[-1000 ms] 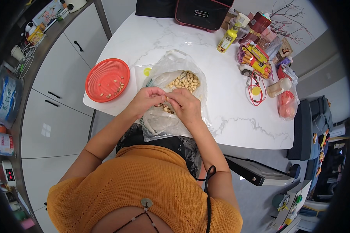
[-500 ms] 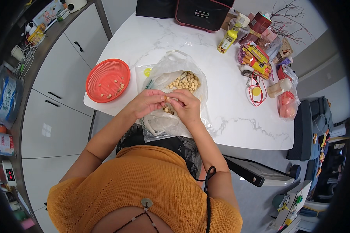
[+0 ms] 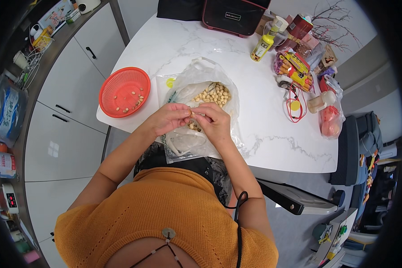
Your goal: The person peels peanuts by hand from a clear plastic bag on a white kitchen counter, placing the shells into a red bowl.
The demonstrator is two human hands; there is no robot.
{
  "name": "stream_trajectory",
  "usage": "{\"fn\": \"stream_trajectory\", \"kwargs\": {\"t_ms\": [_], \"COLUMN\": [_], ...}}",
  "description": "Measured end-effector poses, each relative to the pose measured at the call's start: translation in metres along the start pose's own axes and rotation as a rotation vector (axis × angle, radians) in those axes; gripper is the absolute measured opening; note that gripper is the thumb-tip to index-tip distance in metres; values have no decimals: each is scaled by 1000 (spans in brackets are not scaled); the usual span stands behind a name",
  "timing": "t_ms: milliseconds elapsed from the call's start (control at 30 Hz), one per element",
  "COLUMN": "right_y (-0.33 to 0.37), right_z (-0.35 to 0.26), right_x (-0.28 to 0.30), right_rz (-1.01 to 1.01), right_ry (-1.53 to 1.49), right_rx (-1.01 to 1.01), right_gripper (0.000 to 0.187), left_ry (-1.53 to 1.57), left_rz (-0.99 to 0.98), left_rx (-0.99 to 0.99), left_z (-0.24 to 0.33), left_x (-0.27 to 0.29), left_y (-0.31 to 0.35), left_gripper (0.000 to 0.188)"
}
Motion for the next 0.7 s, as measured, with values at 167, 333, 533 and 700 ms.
{"fn": "stream_trajectory", "kwargs": {"t_ms": [167,333,533,700], "right_y": [-1,0,0,-2], "right_z": [-7,-15,-6,3], "right_x": [-1,-3,-4,2], "right_rz": [-14,-14,-35,-8], "right_ry": [76,168,80,47], "right_rx": [129,235,42,-48], "right_gripper": [20,23,20,20], "left_ry": [-96,-192,-148,-65], "left_rz": [60,107,75,91], "left_rx": [-38,-76,-48,-8], "left_z": [3,6,2,3], "left_x": [2,3,5,9], "left_y": [1,2,-1,1], "left_gripper": [10,10,10,10]}}
Point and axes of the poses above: each hand's wrist, its own y-axis away from the middle knuckle, its own x-axis out of the back of the hand, z = x × y, the point moved 7 cm from there along -y, towards the middle knuckle, and after that the axes turned 10 degrees about z, right-handed, at the moved point
